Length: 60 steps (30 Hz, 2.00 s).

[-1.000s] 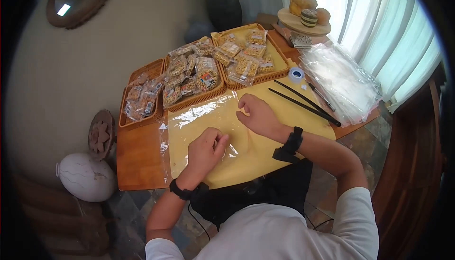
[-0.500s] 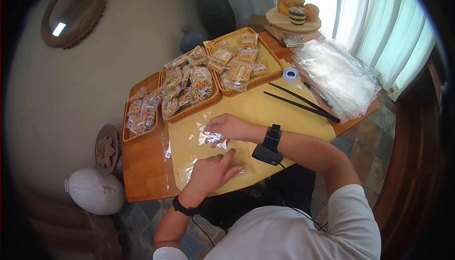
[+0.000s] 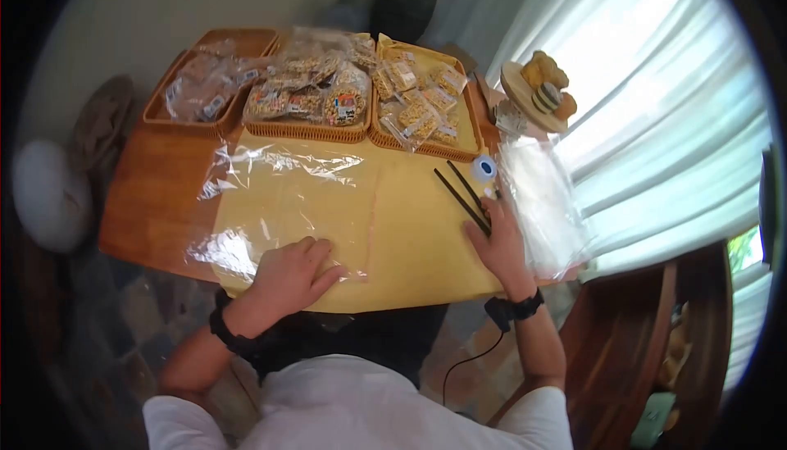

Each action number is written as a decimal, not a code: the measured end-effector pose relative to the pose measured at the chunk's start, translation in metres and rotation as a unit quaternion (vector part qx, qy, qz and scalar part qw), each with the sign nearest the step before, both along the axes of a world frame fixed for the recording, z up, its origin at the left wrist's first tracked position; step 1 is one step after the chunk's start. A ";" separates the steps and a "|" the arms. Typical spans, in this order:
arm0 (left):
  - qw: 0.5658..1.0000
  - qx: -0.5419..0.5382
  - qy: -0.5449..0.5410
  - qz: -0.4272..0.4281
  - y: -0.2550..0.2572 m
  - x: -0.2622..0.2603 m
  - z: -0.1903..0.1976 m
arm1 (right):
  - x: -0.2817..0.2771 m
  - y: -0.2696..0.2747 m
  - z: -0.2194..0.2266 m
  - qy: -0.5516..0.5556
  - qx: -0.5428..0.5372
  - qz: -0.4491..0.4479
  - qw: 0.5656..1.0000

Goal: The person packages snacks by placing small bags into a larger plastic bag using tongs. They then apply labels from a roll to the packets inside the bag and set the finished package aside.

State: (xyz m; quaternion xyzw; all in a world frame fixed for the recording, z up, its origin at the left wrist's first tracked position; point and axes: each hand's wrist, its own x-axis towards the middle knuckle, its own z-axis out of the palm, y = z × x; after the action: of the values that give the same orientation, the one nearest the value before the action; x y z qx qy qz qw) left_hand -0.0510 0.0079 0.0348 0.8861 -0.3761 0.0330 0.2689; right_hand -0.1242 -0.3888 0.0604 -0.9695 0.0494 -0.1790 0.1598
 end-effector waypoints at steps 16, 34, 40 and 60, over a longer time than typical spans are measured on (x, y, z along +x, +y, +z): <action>0.996 -0.070 -0.030 -0.055 -0.005 0.000 0.005 | -0.033 -0.019 0.019 0.130 0.393 -0.072 0.908; 0.985 -0.102 0.100 -0.092 -0.024 0.016 0.020 | 0.074 -0.040 0.088 0.308 0.397 -0.047 0.863; 0.990 -0.077 0.083 -0.082 -0.021 0.014 0.018 | 0.090 -0.043 0.054 0.295 0.450 -0.016 0.843; 0.985 -0.118 0.113 -0.053 -0.043 0.013 0.017 | -0.056 -0.022 0.036 0.363 0.545 -0.021 0.756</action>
State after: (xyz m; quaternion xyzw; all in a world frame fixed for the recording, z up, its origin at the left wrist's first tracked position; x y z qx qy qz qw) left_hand -0.0383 -0.0349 0.0520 0.8248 -0.3835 -0.0381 0.4137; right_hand -0.1806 -0.4106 0.0962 -0.7096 0.2131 0.2398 0.6273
